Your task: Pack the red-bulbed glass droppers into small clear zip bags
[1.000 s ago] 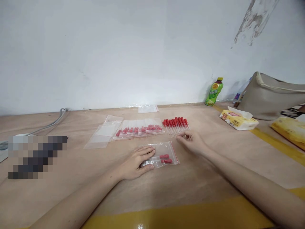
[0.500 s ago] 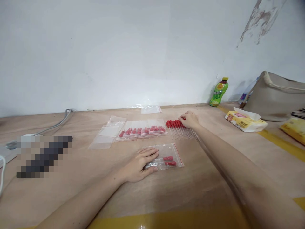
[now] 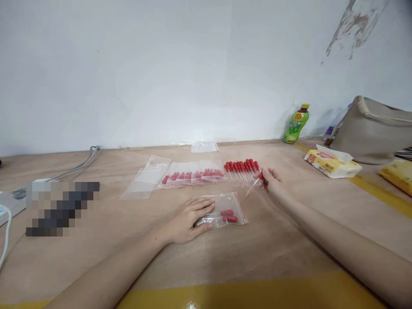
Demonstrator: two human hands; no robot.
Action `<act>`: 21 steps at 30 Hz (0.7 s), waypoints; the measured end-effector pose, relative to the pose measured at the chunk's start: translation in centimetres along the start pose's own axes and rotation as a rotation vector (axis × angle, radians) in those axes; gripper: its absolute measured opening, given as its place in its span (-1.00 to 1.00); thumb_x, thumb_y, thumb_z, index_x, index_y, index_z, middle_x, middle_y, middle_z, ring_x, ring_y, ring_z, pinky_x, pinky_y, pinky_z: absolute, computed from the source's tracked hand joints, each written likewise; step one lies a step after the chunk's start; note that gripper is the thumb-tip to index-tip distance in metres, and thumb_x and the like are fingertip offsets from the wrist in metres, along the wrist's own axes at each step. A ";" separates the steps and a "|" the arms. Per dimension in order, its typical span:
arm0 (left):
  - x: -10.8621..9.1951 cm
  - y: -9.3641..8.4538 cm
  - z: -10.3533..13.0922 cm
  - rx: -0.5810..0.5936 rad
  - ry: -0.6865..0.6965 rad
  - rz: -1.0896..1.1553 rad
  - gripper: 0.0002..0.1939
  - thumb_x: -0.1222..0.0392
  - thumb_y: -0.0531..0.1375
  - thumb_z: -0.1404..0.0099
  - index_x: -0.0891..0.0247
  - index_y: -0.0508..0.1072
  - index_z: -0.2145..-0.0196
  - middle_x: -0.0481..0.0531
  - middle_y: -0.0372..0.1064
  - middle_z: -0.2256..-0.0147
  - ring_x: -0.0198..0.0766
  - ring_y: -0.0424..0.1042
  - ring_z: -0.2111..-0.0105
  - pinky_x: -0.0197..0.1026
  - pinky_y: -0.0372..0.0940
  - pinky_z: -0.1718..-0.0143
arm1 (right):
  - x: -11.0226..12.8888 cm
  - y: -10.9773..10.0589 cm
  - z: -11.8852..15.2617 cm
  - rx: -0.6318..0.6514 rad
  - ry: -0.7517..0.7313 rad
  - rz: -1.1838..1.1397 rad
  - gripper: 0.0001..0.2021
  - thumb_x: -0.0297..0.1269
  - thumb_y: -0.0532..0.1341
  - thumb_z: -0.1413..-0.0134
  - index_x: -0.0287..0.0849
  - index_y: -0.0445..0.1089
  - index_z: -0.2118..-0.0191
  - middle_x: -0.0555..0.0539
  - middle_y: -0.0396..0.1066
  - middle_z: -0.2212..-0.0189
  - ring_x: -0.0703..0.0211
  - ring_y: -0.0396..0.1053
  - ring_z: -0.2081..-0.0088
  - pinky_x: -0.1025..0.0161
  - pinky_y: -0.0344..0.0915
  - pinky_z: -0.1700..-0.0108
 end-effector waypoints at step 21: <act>-0.2 -0.3 0.1 -0.035 0.004 0.026 -0.44 -0.01 0.00 -0.31 0.13 -0.04 -0.20 0.07 0.01 -0.17 -0.12 0.00 -0.16 0.02 -0.01 -0.14 | -0.2 6.6 6.1 0.555 -0.318 0.643 -0.86 -0.26 0.17 0.04 -0.17 0.44 0.39 -0.05 0.37 0.48 0.25 0.25 0.46 0.28 0.21 0.41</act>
Point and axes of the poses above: each hand's wrist, its own z-axis away from the middle knuckle, its own y-axis out of the palm, x = y × z, the point moved 9 cm from there along -z, towards the middle knuckle
